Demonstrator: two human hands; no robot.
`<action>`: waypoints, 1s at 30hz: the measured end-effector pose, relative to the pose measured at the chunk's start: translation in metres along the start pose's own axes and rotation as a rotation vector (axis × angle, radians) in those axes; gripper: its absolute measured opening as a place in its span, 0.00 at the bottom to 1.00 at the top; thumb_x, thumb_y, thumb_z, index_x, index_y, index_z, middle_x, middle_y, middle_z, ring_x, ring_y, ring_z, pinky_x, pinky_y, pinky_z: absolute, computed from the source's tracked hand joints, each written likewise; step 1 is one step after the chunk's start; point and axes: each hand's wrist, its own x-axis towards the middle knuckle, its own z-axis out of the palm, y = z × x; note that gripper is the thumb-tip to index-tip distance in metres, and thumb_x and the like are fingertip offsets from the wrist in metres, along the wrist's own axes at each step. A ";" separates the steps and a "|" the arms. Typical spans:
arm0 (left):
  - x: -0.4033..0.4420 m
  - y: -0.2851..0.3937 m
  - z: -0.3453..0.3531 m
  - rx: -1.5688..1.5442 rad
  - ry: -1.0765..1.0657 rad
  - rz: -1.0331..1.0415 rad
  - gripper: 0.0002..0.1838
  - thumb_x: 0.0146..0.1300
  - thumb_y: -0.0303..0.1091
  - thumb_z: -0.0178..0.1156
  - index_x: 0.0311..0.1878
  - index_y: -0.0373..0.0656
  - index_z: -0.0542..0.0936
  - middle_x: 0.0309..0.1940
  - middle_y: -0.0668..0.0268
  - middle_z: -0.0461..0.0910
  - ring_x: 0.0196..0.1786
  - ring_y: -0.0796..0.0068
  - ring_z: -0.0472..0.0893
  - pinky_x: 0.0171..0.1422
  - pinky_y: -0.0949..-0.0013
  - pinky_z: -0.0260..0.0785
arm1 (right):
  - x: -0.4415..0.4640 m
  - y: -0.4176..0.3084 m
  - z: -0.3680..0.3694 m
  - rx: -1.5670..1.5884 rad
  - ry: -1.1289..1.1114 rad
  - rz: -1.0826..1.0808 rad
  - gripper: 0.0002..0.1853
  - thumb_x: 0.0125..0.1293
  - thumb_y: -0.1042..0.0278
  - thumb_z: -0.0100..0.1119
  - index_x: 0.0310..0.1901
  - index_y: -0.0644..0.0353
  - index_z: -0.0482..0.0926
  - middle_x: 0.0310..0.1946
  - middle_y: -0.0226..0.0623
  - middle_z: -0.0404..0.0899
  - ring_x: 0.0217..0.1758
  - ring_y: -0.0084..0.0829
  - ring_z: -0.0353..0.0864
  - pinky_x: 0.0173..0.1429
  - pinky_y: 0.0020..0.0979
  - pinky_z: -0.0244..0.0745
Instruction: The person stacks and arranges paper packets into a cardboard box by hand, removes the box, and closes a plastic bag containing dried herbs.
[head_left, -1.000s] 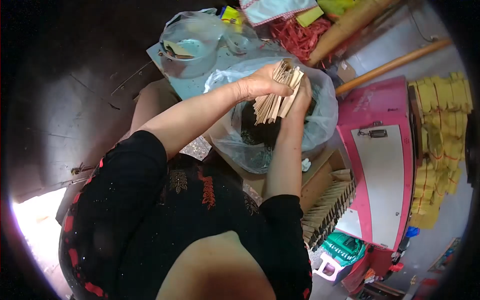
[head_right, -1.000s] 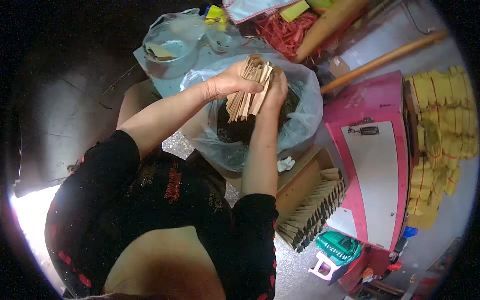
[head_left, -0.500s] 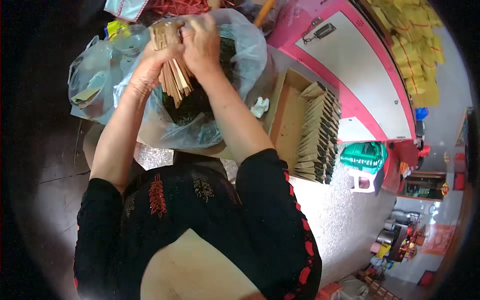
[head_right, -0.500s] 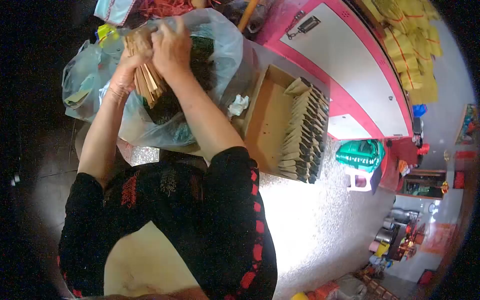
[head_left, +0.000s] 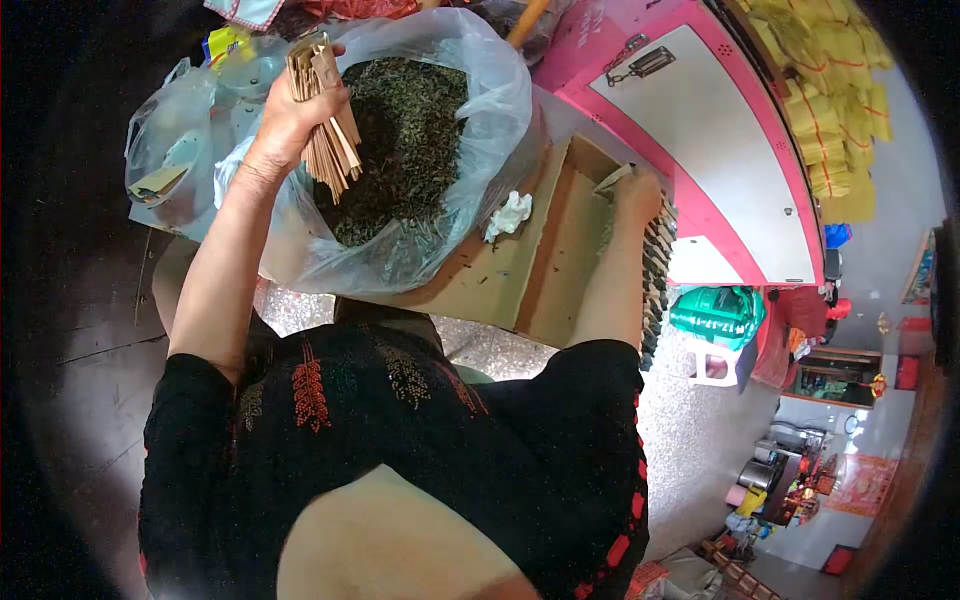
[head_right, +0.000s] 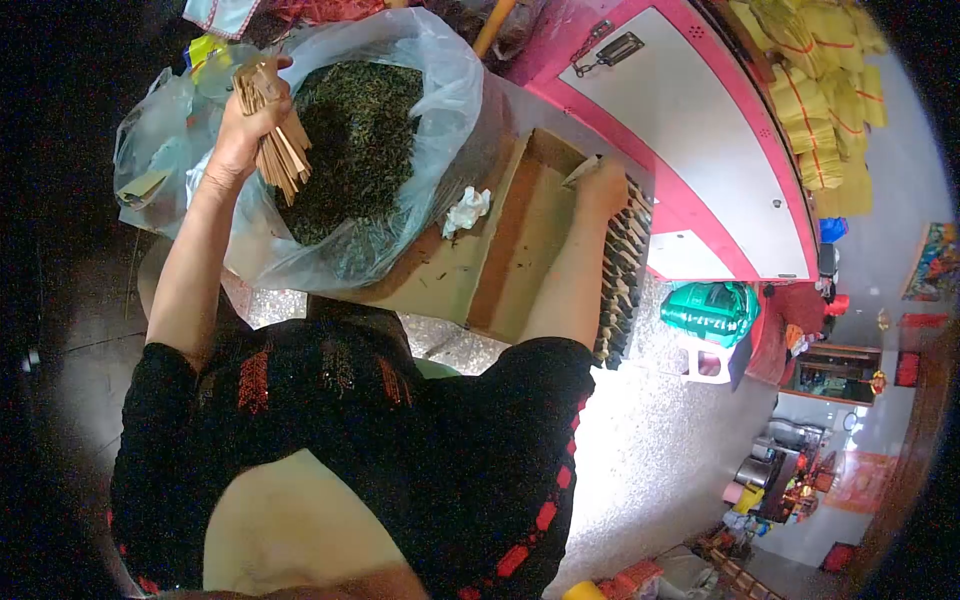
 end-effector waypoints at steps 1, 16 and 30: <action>-0.001 0.002 0.000 -0.014 0.003 -0.015 0.27 0.47 0.30 0.62 0.54 0.40 0.70 0.32 0.71 0.73 0.36 0.80 0.72 0.44 0.74 0.66 | -0.002 0.000 0.001 -0.056 -0.016 -0.047 0.13 0.51 0.66 0.51 0.38 0.57 0.80 0.34 0.50 0.79 0.40 0.51 0.78 0.43 0.45 0.72; -0.014 0.013 0.005 0.251 -0.095 0.093 0.30 0.42 0.31 0.66 0.52 0.41 0.68 0.39 0.64 0.75 0.44 0.74 0.73 0.53 0.70 0.66 | -0.037 -0.196 -0.070 1.678 -0.381 0.139 0.02 0.55 0.76 0.54 0.30 0.65 0.75 0.20 0.34 0.74 0.16 0.25 0.71 0.19 0.25 0.67; -0.005 0.045 -0.009 0.520 0.154 0.052 0.30 0.39 0.42 0.69 0.45 0.38 0.70 0.39 0.54 0.78 0.45 0.60 0.79 0.51 0.65 0.69 | -0.117 -0.287 -0.051 1.490 -1.120 0.175 0.20 0.52 0.70 0.58 0.47 0.64 0.71 0.27 0.35 0.76 0.25 0.31 0.78 0.28 0.32 0.73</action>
